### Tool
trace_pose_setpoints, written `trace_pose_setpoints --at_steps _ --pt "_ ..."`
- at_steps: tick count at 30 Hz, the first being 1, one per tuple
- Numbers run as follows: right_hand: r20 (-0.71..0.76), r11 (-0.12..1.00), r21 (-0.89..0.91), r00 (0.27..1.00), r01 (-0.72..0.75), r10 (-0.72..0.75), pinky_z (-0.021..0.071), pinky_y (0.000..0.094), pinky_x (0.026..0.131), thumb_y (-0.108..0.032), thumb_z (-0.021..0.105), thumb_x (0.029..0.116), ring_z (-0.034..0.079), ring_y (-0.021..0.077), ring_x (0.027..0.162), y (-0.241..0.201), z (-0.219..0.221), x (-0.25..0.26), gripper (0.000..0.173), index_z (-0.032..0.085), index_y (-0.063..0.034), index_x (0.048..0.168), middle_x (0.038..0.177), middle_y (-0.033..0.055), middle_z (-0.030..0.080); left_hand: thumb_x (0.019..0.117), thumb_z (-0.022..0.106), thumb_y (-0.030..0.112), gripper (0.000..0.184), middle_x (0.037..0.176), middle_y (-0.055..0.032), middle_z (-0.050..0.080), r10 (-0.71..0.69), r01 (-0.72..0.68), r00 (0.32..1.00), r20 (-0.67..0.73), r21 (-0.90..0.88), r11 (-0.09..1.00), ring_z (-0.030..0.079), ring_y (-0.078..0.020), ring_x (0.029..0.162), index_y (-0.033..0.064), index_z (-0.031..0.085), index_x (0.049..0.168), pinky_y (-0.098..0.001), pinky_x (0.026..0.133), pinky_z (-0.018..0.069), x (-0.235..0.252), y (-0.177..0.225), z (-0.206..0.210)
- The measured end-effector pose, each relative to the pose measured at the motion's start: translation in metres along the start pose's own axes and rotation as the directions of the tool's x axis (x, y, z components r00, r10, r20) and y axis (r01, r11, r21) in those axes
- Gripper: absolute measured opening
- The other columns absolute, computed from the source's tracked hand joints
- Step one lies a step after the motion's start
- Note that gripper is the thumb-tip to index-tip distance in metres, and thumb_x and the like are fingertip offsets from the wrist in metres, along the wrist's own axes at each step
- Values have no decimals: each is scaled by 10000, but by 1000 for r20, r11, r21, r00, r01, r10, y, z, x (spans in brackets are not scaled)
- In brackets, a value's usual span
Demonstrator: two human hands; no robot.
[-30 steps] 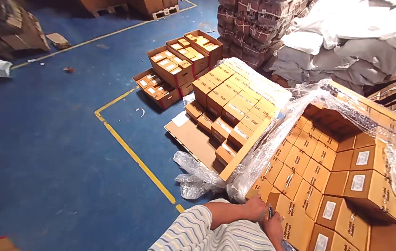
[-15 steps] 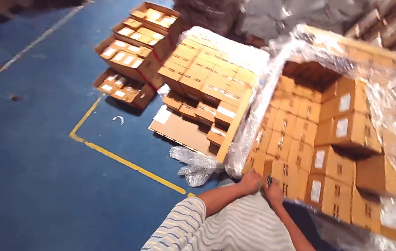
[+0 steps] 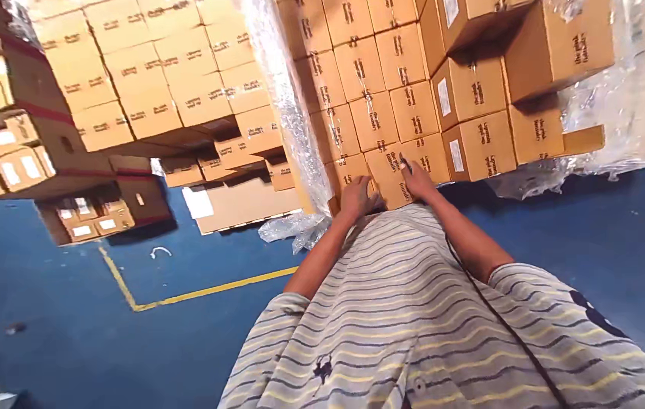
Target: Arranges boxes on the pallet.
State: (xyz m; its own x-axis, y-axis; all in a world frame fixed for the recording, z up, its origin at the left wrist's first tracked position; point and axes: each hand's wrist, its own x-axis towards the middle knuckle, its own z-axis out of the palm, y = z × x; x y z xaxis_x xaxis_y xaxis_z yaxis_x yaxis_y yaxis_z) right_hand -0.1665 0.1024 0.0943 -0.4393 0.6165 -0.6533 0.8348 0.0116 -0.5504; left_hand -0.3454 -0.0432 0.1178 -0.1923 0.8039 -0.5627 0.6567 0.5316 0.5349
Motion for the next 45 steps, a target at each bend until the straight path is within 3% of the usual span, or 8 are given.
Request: trace_pose_setpoints --at_steps 5,10,15,30,35,38,42,45 --pt "45 985 -136 994 106 -101 508 668 902 -281 619 1028 673 443 1059 -2 -53 31 366 618 -78 1333 1139 248 692 904 727 465 900 1653 -236 267 -183 181 983 -33 -49 982 369 -439 1469 74 312 1600 -644 1097 414 79 26 15" --pt "170 892 -407 976 194 -135 489 692 914 -428 357 1107 641 452 1176 -20 -75 73 457 640 -156 1340 1207 224 697 867 808 387 895 1672 -193 239 -348 341 937 -33 -142 929 576 -449 1272 145 340 1590 -621 946 542 99 37 39" --pt "397 712 -542 883 446 -250 420 691 999 -313 557 1044 590 467 1208 -36 -69 134 324 690 -147 1288 1248 250 651 867 821 263 834 1700 -165 178 -416 388 907 -60 -263 884 605 -423 1257 162 386 1571 -566 952 568 98 48 42" --pt "815 173 -409 444 896 -373 411 648 989 -161 633 986 660 359 1050 -83 -52 188 161 746 -217 1085 999 111 725 708 919 126 844 1449 -179 550 -449 385 892 -42 -447 807 632 -392 1208 101 464 1419 -624 959 539 112 34 40" --pt "760 128 -596 608 793 -229 338 703 1098 -109 660 970 639 445 1097 -81 -110 184 115 745 -40 1004 1016 214 712 715 918 117 854 1415 -199 576 -446 404 895 3 -430 808 645 -415 1183 108 448 1427 -637 945 538 114 32 35" --pt "610 266 -704 752 659 -250 389 699 1040 -67 593 993 626 490 1104 -63 -139 175 160 694 32 1066 1053 281 686 734 915 157 840 1465 -190 532 -445 424 895 13 -331 843 621 -406 1234 112 437 1424 -626 948 542 118 40 30" --pt "429 763 -510 886 397 -174 513 690 838 -337 581 1040 661 497 1048 -46 -118 134 407 593 -9 1280 1082 282 675 802 820 107 869 1686 -163 236 -377 354 923 -80 -214 911 177 -477 1539 180 409 1564 -679 1124 362 119 50 44" --pt "352 882 -404 931 242 -94 528 658 850 -395 632 1008 675 459 1047 -36 -77 107 443 619 -51 1286 1091 249 692 817 799 97 841 1701 -179 178 -329 279 934 -139 -291 915 128 -474 1553 176 422 1565 -596 1218 283 115 45 52"
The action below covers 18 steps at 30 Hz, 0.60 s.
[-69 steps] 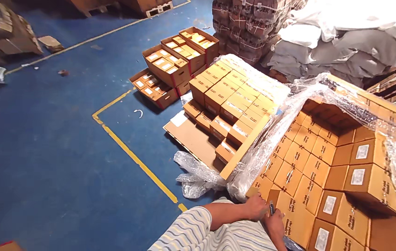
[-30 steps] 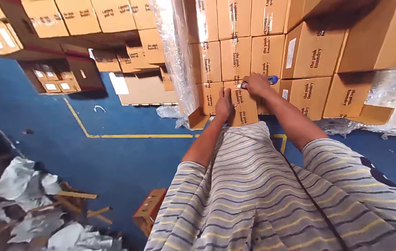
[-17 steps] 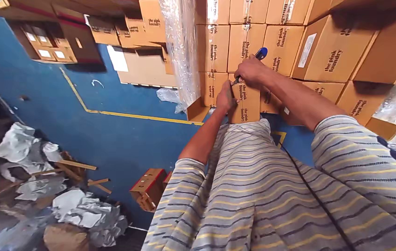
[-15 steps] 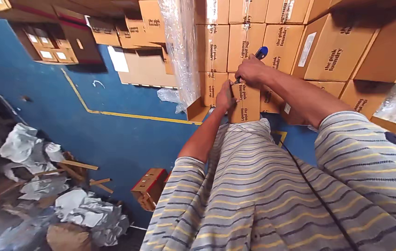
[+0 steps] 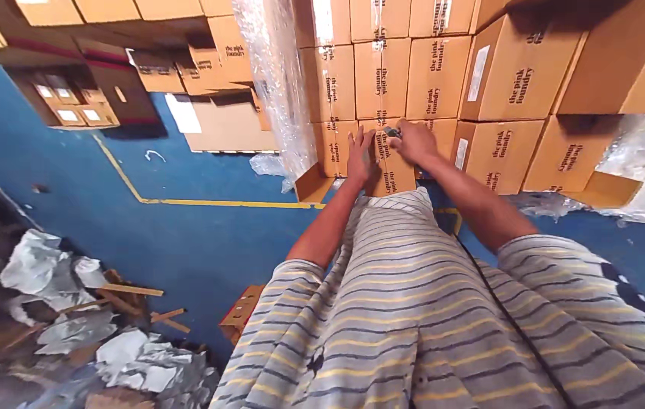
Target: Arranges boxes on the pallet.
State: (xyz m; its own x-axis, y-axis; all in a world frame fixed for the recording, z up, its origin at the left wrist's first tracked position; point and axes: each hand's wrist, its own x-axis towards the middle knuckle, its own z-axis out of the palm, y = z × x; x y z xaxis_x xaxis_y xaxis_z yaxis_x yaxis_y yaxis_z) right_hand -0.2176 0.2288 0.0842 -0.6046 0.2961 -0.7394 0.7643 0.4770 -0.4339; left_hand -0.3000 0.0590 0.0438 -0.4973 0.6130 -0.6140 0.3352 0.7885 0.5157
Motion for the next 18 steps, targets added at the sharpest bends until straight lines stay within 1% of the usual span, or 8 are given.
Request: trace_pose_setpoints --at_steps 5,7,9,11,13,14,15,18 --pt "-88 993 -89 994 -74 66 543 615 800 -304 576 1032 694 448 1018 -34 31 -12 368 603 -38 1286 1049 240 704 880 711 87 622 1628 -198 356 114 -117 992 -49 -72 990 211 -416 1550 71 517 1470 -538 1279 140 2 -12 -2" --pt "-136 990 -131 990 -60 42 546 609 788 -241 566 1031 700 452 989 -44 33 -14 341 599 -19 1288 1022 246 707 929 620 86 488 1539 -220 474 176 -187 980 -92 -125 974 280 -368 1536 -1 549 1404 -540 1291 64 3 -13 -1" --pt "-145 983 -179 989 -38 12 546 599 765 -189 524 1033 705 449 966 -48 37 -18 306 610 -6 1263 1003 242 710 970 531 123 377 1405 -223 591 197 -224 969 -151 -192 955 413 -353 1462 -41 603 1301 -566 1280 64 6 -15 0" --pt "-35 972 -231 998 35 -44 527 637 773 -162 510 1034 684 476 985 -38 47 -43 262 662 33 1123 1012 269 697 1057 439 194 350 1306 -206 643 103 -138 985 -140 -270 953 510 -315 1370 -47 625 1229 -549 1279 87 7 -12 -4" --pt "110 965 -244 991 101 -76 516 663 769 -185 606 985 675 472 984 -9 70 -73 212 702 -20 1076 1013 251 699 1063 491 350 434 1280 -190 658 -45 17 994 -96 -277 961 549 -315 1323 -12 616 1267 -534 1251 235 4 -9 -13" --pt "107 974 -202 991 98 -78 522 666 778 -241 640 988 680 468 981 8 81 -87 247 692 -48 1133 1011 240 705 1003 585 454 526 1272 -206 651 -102 81 991 -80 -238 968 571 -346 1280 5 614 1276 -553 1159 378 4 -9 -16" --pt "60 989 -136 997 54 -46 528 668 800 -284 624 1013 684 467 986 26 83 -97 301 662 -65 1216 1020 239 707 940 667 519 635 1313 -228 623 -138 122 988 -66 -197 973 563 -375 1287 6 601 1310 -574 1112 428 10 -5 -20" --pt "-88 950 252 973 -185 213 528 693 856 -362 502 1079 687 476 1012 68 97 -121 457 536 -45 1407 1100 277 689 852 758 554 738 1356 -242 597 -175 173 985 -2 -116 978 565 -392 1292 15 596 1329 -601 1067 463 13 -11 -26"
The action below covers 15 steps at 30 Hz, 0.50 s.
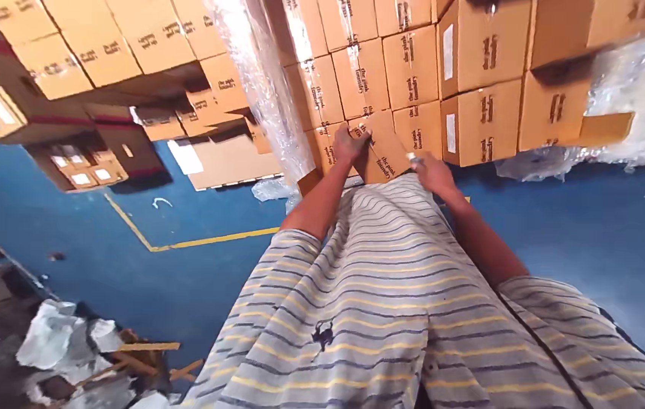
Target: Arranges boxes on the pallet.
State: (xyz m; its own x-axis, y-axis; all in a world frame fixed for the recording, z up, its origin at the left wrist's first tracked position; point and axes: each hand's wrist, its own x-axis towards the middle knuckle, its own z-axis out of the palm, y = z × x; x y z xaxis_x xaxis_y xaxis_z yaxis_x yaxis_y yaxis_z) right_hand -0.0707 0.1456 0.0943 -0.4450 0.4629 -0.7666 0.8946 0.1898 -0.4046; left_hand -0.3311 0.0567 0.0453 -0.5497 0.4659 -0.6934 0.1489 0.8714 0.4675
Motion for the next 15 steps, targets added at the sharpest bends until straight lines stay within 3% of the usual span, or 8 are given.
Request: trace_pose_setpoints --at_steps 2,3,6,9,12,15 --pt "-81 945 302 985 -123 154 574 594 811 -402 464 1088 709 375 885 25 10 4 492 521 -10 1379 1063 238 689 859 776 494 665 1280 -238 643 16 -15 999 28 -32 999 609 -386 1231 11 618 1289 -601 1039 485 4 -6 -9" --pt "-98 871 469 972 -146 216 590 510 737 -409 455 1094 692 299 776 32 16 5 500 525 9 1359 1032 202 682 874 772 456 649 1270 -243 649 9 -6 999 38 -76 997 619 -388 1216 7 605 1312 -604 1030 494 5 -8 -13" --pt "-80 519 845 927 -132 366 561 338 596 -392 440 1108 627 150 647 33 33 -9 439 555 -27 1323 991 96 675 996 637 393 542 1236 -233 653 -35 49 997 65 -223 974 657 -351 1122 5 552 1366 -559 958 548 -1 -22 -28" --pt "-46 266 961 897 -82 440 540 305 579 -410 443 1107 626 134 639 20 46 -22 447 552 -62 1365 996 82 706 1074 394 480 531 1115 -173 660 -100 124 992 79 -417 900 666 -288 955 44 545 1337 -514 799 581 7 -31 -47" --pt "-31 173 984 904 -48 427 545 304 576 -414 447 1104 631 144 632 9 62 -26 455 544 -63 1376 1006 92 710 1057 276 600 650 1368 -176 582 -144 220 975 170 -630 745 610 -349 1192 124 433 1471 -608 932 537 19 -39 -69" --pt "-29 148 988 921 -31 389 546 311 589 -410 454 1104 625 144 637 -1 80 -26 454 545 -50 1367 987 94 698 1045 213 610 656 1429 -163 526 -184 268 964 194 -707 654 563 -349 1261 155 385 1486 -630 950 508 30 -44 -81"
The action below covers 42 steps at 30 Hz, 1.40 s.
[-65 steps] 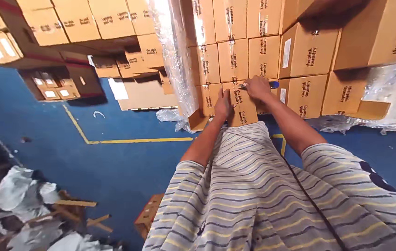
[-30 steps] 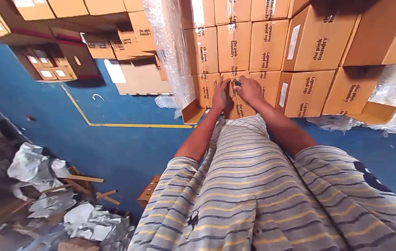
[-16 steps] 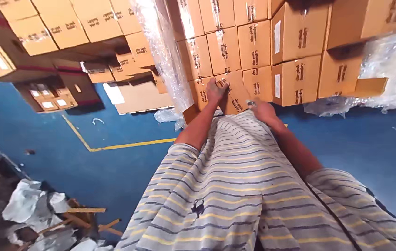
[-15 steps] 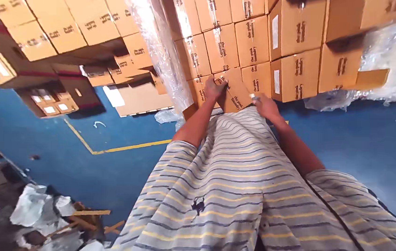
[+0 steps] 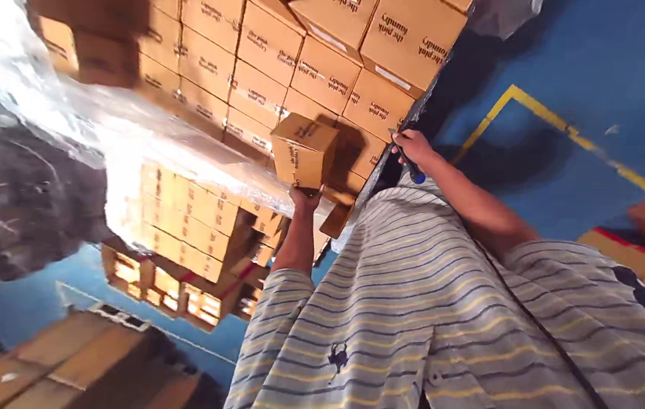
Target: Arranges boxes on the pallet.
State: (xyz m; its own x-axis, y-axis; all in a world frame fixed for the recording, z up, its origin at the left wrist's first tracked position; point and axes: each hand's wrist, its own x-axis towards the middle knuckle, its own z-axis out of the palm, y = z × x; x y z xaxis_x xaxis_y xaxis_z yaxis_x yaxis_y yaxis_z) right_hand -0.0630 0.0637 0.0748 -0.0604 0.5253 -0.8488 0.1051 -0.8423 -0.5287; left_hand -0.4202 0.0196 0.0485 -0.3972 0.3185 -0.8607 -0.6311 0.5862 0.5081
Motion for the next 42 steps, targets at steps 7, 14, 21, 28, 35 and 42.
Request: trace_pose_setpoints --at_steps 7,14,21,28,35,42 --pt "0 994 -105 1000 26 -26 548 311 579 -409 475 1097 628 141 630 12 -3 -6 439 555 -48 1335 958 77 694 1060 313 489 562 1469 -174 489 -26 25 1000 -3 -141 990 541 -371 1301 144 354 1503 -637 977 506 -14 5 30" --pt "11 957 -267 993 117 -119 548 298 570 -398 449 1110 641 129 621 -18 -11 -18 437 563 -41 1335 993 84 738 909 662 36 279 1507 -239 466 669 -537 742 -40 562 629 473 -335 1395 -111 569 1127 -463 1134 443 -78 -30 66" --pt "50 957 -284 998 60 -48 483 249 514 -341 405 1126 552 97 588 -27 12 1 384 533 -95 1391 1010 57 659 753 697 -32 301 1595 -313 311 835 -745 532 143 547 381 422 -478 1414 -32 671 1053 -534 1110 452 -94 -115 87" --pt "142 956 -278 989 90 -51 481 251 495 -357 405 1124 531 96 573 -38 30 22 404 533 -121 1425 1034 63 626 831 643 -22 747 1534 -245 441 762 -673 645 62 518 527 458 -340 1425 -29 361 1523 -464 1166 428 -87 -112 68" --pt "537 916 -185 817 356 -209 487 271 471 -253 428 1115 555 91 552 -58 35 -1 376 557 -114 1440 1240 59 697 966 444 -47 745 1439 -197 514 353 -353 935 -20 7 936 647 -333 1119 215 200 1620 -544 828 598 -89 -66 13" --pt "545 922 -40 782 386 -304 556 269 546 -212 531 1085 671 128 653 -48 5 11 391 577 -85 1452 1099 85 760 1028 362 64 369 1110 -173 624 72 -76 997 -40 -114 991 683 -305 920 92 377 1395 -508 794 602 -104 -46 20"
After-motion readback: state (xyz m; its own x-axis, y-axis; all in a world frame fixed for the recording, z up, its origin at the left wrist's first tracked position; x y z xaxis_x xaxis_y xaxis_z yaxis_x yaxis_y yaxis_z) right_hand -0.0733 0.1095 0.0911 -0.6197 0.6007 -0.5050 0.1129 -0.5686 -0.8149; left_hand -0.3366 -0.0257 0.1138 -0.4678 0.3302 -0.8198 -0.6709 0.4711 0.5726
